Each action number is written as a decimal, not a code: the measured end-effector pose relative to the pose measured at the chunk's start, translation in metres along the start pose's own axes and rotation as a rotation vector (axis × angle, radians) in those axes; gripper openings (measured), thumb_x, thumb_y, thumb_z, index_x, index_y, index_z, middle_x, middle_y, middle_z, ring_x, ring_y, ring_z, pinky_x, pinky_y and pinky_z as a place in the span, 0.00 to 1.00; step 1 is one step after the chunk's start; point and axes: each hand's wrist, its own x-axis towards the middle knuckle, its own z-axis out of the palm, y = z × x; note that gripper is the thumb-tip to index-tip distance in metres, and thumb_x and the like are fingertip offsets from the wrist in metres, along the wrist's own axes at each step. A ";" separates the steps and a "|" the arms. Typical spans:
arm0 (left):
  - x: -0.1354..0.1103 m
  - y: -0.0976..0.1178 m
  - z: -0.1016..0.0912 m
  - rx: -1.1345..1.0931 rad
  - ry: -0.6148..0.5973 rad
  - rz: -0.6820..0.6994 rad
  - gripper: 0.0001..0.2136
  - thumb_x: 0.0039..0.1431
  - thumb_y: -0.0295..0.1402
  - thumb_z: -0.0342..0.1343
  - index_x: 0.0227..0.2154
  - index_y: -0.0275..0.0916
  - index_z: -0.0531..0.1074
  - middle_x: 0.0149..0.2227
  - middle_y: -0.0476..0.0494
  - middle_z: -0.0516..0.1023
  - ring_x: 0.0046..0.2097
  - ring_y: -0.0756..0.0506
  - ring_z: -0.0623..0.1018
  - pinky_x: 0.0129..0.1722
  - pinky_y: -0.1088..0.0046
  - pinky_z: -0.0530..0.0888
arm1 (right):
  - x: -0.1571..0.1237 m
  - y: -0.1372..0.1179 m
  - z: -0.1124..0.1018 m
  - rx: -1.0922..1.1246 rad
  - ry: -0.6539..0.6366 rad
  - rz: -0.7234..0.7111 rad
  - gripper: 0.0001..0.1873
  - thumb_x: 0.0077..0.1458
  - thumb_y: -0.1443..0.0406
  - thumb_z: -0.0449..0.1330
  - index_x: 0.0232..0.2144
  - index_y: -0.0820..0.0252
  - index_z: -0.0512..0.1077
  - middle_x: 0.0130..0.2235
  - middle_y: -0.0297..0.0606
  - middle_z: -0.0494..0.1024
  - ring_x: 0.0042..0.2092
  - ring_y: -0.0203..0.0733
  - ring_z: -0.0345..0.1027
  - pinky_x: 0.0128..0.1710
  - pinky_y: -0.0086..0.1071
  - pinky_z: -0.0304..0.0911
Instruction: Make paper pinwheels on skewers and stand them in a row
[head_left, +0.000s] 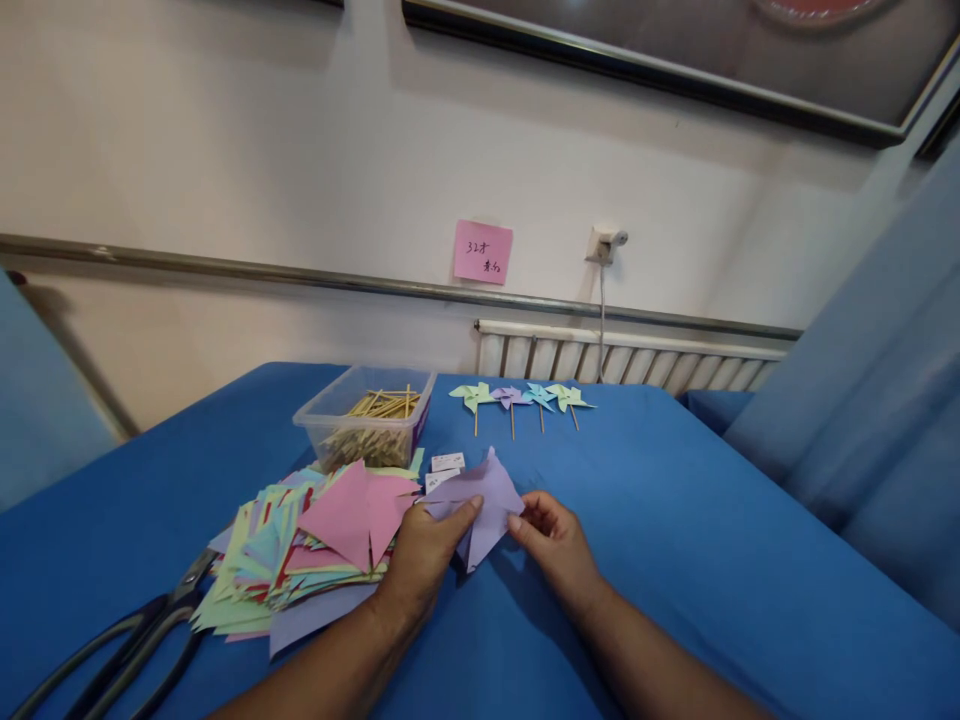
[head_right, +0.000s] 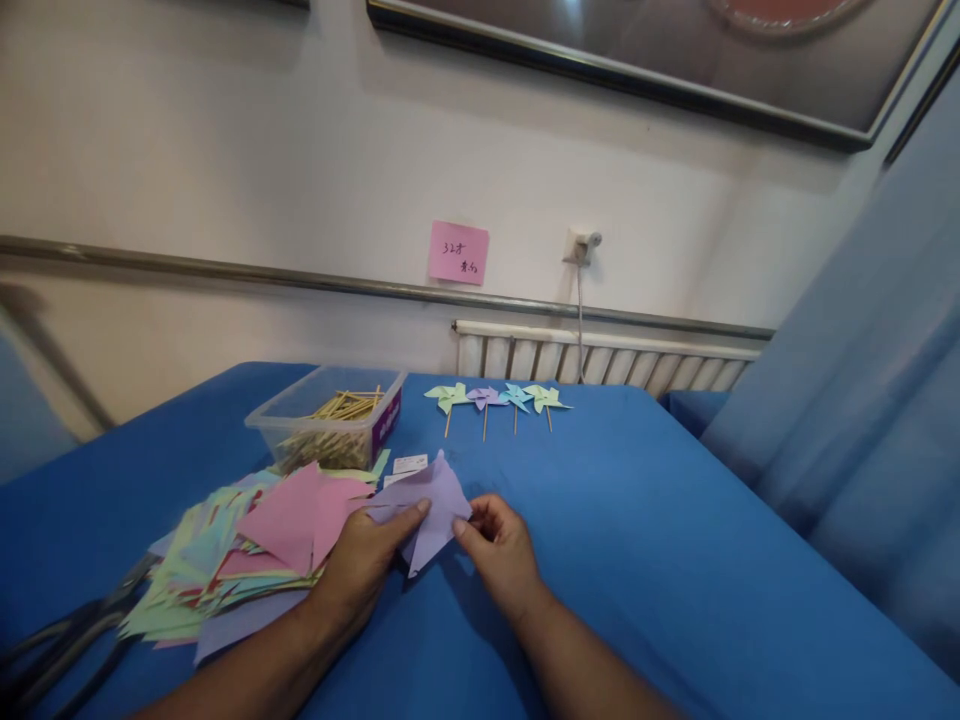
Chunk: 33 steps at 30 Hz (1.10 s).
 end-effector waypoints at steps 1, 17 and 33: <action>0.000 0.000 0.000 0.014 0.003 -0.002 0.14 0.41 0.37 0.64 0.31 0.34 0.77 0.27 0.45 0.80 0.28 0.46 0.75 0.30 0.72 0.71 | 0.000 -0.002 -0.001 -0.019 0.025 -0.007 0.14 0.42 0.56 0.66 0.26 0.60 0.72 0.24 0.32 0.72 0.26 0.35 0.63 0.27 0.27 0.57; 0.003 -0.003 -0.001 -0.031 0.056 -0.011 0.18 0.40 0.37 0.65 0.35 0.33 0.75 0.29 0.44 0.80 0.29 0.45 0.76 0.29 0.72 0.70 | 0.003 0.001 -0.006 -0.035 0.075 0.021 0.12 0.46 0.58 0.61 0.26 0.63 0.75 0.21 0.34 0.74 0.25 0.36 0.65 0.29 0.29 0.58; 0.008 -0.013 -0.010 -0.006 -0.107 -0.039 0.20 0.43 0.36 0.64 0.40 0.32 0.74 0.36 0.37 0.80 0.33 0.42 0.78 0.34 0.68 0.72 | 0.003 -0.005 -0.005 0.129 -0.048 -0.021 0.21 0.46 0.61 0.64 0.45 0.56 0.71 0.32 0.35 0.77 0.31 0.37 0.68 0.33 0.29 0.61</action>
